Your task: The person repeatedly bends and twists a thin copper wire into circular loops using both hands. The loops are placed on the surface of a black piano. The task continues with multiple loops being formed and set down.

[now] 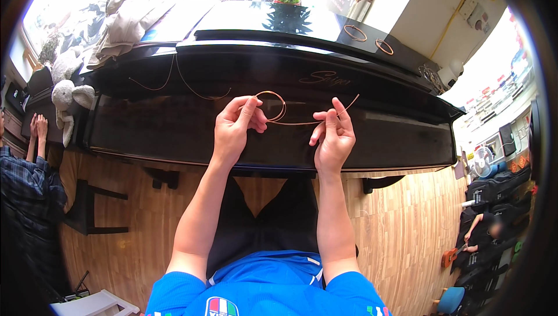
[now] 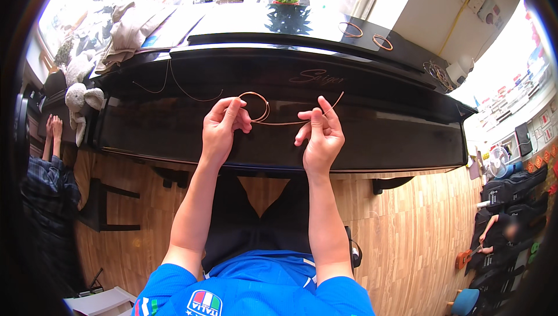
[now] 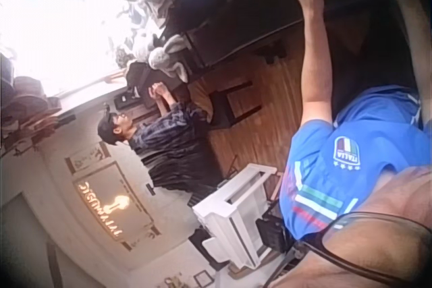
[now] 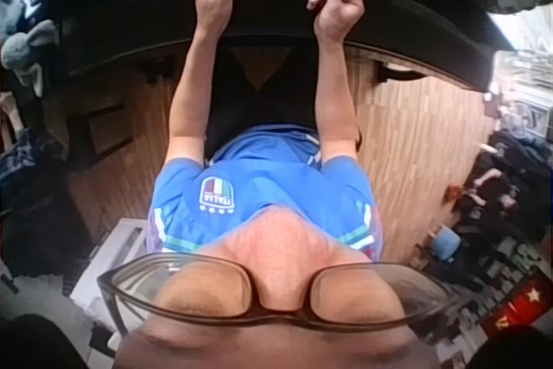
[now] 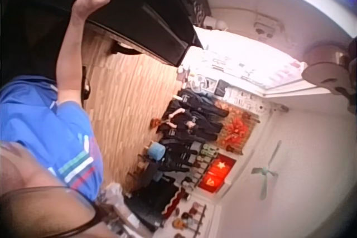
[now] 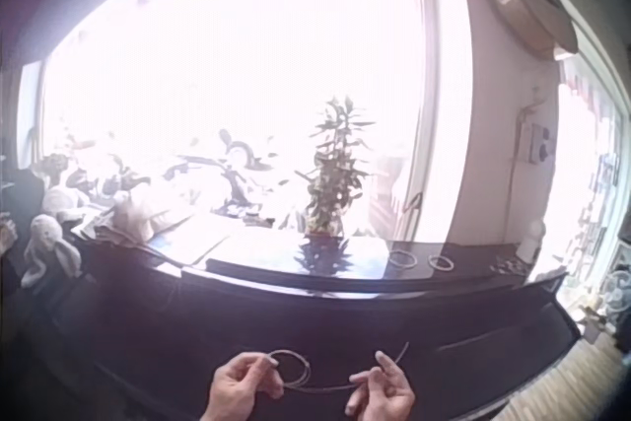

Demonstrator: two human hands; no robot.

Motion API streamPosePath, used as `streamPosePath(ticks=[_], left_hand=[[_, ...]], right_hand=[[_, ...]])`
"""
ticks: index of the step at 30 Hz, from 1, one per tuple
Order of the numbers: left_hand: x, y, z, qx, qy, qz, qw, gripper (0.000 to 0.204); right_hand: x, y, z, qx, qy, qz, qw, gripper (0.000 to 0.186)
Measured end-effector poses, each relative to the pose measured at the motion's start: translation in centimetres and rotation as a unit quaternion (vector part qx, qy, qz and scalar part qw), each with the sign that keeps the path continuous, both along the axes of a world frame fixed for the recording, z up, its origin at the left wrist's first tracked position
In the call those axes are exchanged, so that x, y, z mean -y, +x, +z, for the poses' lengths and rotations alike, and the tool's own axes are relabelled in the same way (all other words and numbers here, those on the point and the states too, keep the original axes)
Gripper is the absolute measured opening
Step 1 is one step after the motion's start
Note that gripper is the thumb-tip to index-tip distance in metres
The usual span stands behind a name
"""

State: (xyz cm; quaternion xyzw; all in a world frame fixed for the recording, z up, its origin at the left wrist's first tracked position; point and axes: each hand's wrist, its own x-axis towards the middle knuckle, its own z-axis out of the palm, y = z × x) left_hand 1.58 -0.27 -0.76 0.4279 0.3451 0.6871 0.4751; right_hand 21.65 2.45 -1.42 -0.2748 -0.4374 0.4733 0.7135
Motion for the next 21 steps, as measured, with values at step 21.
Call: streamPosePath(ticks=[21], left_hand=[[0.5, 0.9, 0.7, -0.169, -0.068, -0.02, 0.983, 0.02]], right_hand=[[2.0, -1.3, 2.2, 0.307, 0.05, 0.107, 0.944, 0.036]])
